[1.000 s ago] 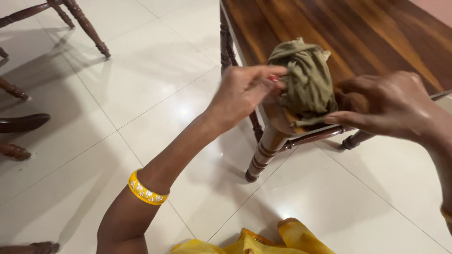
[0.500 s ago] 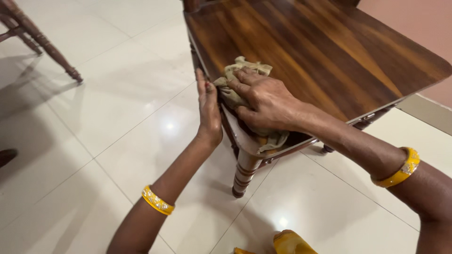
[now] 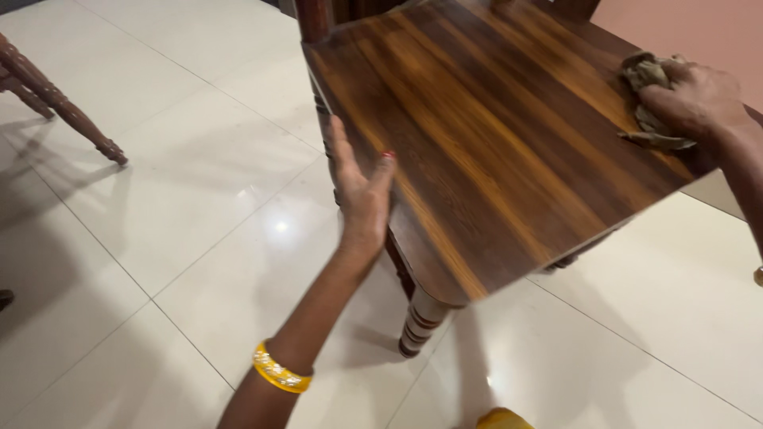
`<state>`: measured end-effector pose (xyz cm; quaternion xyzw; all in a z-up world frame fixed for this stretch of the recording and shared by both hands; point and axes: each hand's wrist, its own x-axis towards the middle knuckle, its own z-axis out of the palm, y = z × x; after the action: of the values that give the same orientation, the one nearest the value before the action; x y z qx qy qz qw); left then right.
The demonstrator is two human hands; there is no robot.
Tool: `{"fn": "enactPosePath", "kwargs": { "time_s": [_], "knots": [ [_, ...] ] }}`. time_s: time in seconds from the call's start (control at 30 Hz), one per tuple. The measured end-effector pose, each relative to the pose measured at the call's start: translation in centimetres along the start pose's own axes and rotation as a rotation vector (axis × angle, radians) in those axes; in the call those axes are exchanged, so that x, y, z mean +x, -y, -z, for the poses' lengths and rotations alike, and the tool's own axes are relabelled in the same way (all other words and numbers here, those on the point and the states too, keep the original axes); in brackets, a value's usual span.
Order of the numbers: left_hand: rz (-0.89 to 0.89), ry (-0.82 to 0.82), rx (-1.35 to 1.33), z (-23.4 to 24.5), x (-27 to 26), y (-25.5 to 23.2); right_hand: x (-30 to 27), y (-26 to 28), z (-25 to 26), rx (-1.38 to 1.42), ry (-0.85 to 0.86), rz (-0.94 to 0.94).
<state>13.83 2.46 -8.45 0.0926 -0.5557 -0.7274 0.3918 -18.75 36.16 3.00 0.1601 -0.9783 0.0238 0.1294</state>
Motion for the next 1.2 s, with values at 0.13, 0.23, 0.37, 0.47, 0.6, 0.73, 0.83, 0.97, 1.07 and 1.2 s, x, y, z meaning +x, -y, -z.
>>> {"fn": "enactPosePath", "kwargs": {
  "time_s": [0.13, 0.23, 0.37, 0.47, 0.6, 0.73, 0.83, 0.97, 1.07, 1.2],
  "knots": [
    [-0.094, 0.011, -0.001, -1.0, 0.0, 0.5, 6.0, 0.9, -3.1, -0.010, -0.009, -0.064],
    [-0.078, 0.030, -0.073, -1.0, -0.6, 0.4, 10.0, 5.2, -4.5, -0.133, 0.050, -0.031],
    [-0.113, 0.007, -0.030, -1.1, -0.7, 0.6, 15.0, 15.1, -7.8, -0.017, 0.034, 0.033],
    [-0.225, 0.008, -0.065, -1.3, -1.0, 0.7, 16.6, 24.3, -9.5, 0.079, 0.016, 0.204],
    [-0.281, 0.004, -0.163, -1.5, -1.4, 0.9, 12.3, 36.0, -9.5, 0.364, -0.010, 0.575],
    [-0.269, 0.031, -0.160, -1.1, -1.7, 0.9, 3.9, 41.6, -5.5, 0.256, 0.213, 0.663],
    [-0.254, 0.040, -0.118, -0.9, -1.5, 0.7, -1.9, 41.4, -4.2, 0.372, -0.067, 1.063],
    [-0.464, -0.066, -0.054, -1.1, -1.2, -0.1, -7.9, 38.3, -2.4, 0.409, 0.009, 1.192],
    [-0.712, -0.110, 0.115, -0.1, -1.7, -1.1, -12.5, 34.6, -1.1, 0.462, -0.026, 1.241],
    [-0.796, -0.043, 0.394, 0.7, -2.0, -1.9, -18.5, 26.9, 0.9, 0.418, 0.002, 1.252]
  ]
}}
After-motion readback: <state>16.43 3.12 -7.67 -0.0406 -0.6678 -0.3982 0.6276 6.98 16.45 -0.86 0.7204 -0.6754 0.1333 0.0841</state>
